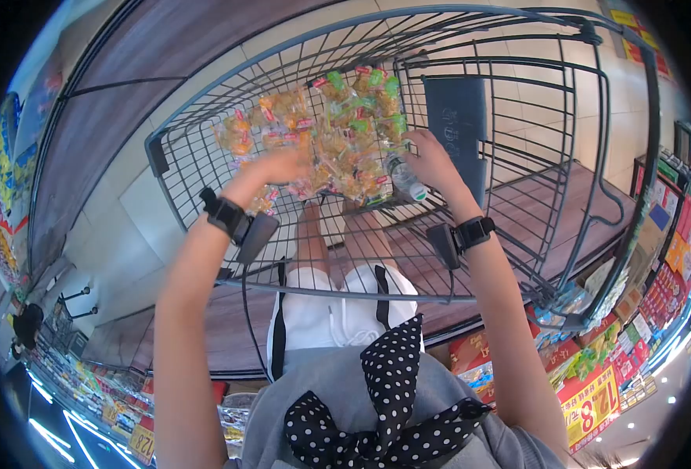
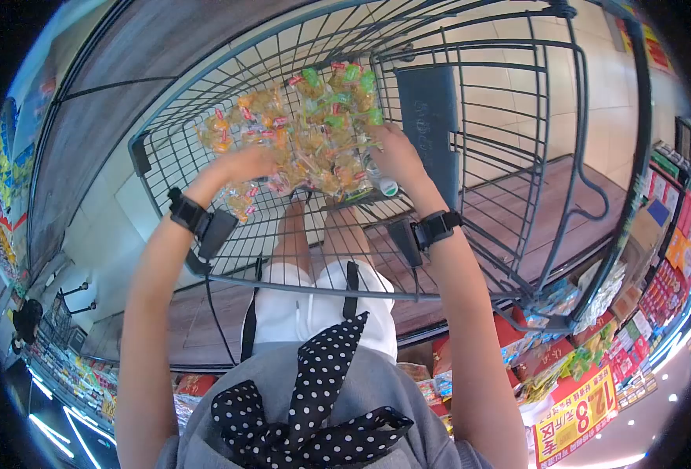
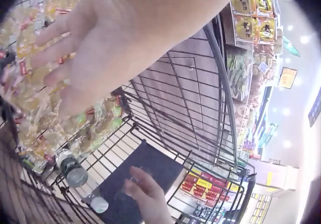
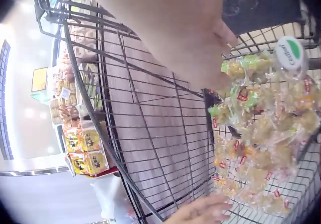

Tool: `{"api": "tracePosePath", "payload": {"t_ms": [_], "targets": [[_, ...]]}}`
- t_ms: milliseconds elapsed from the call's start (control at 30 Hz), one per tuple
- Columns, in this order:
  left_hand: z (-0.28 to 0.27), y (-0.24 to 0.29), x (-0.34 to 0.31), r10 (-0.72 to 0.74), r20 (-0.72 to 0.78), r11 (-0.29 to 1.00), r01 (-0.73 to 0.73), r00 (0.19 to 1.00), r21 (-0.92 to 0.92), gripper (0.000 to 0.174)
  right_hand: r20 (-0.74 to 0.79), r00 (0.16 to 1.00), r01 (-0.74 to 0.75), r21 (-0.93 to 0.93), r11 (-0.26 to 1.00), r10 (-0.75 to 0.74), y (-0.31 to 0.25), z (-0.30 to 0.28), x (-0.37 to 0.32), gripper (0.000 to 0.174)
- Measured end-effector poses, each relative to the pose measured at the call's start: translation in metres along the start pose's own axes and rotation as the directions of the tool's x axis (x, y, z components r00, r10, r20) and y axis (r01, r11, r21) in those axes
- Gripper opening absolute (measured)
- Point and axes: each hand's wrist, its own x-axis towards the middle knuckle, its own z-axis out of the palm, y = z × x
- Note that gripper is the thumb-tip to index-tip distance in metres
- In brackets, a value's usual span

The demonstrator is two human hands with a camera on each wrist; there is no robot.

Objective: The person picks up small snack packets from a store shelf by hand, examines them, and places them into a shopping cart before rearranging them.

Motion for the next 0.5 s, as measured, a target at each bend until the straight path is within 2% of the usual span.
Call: {"api": "tracePosePath", "payload": {"t_ms": [67, 100, 167, 267, 367, 467, 500], "targets": [[-0.022, 0.012, 0.0, -0.096, 0.059, 0.995, 0.095, 0.994, 0.031, 0.038, -0.001, 0.999, -0.032, 0.031, 0.999, 0.032, -0.011, 0.001, 0.0, 0.041], [-0.016, 0.002, 0.049, -0.033, 0.001, 0.998, 0.033, 0.999, -0.044, 0.036, 0.026, 0.998, -0.055, 0.038, 0.998, 0.054, 0.016, 0.007, 0.022, 0.043], [-0.013, -0.008, 0.078, 0.044, -0.171, 0.988, -0.069, 0.984, -0.142, 0.032, 0.045, 0.998, -0.045, 0.074, 0.996, 0.042, 0.024, 0.015, 0.04, 0.045], [0.014, 0.004, 0.119, 0.048, -0.259, 0.987, -0.086, 0.965, -0.138, 0.033, 0.051, 0.999, -0.022, 0.043, 0.999, 0.019, 0.049, 0.036, 0.061, 0.052], [0.059, 0.015, 0.153, -0.036, -0.224, 0.957, -0.031, 0.974, -0.289, 0.033, 0.17, 0.985, -0.033, 0.073, 0.997, 0.02, 0.085, 0.06, 0.087, 0.059], [0.09, 0.025, 0.166, -0.044, -0.073, 0.938, 0.016, 0.996, -0.346, 0.039, 0.231, 0.971, -0.072, 0.038, 0.997, 0.062, 0.094, 0.073, 0.09, 0.065], [0.093, 0.029, 0.166, -0.063, -0.08, 0.916, 0.026, 0.995, -0.401, 0.039, 0.251, 0.964, -0.108, 0.077, 0.991, 0.086, 0.096, 0.076, 0.094, 0.066]]}}
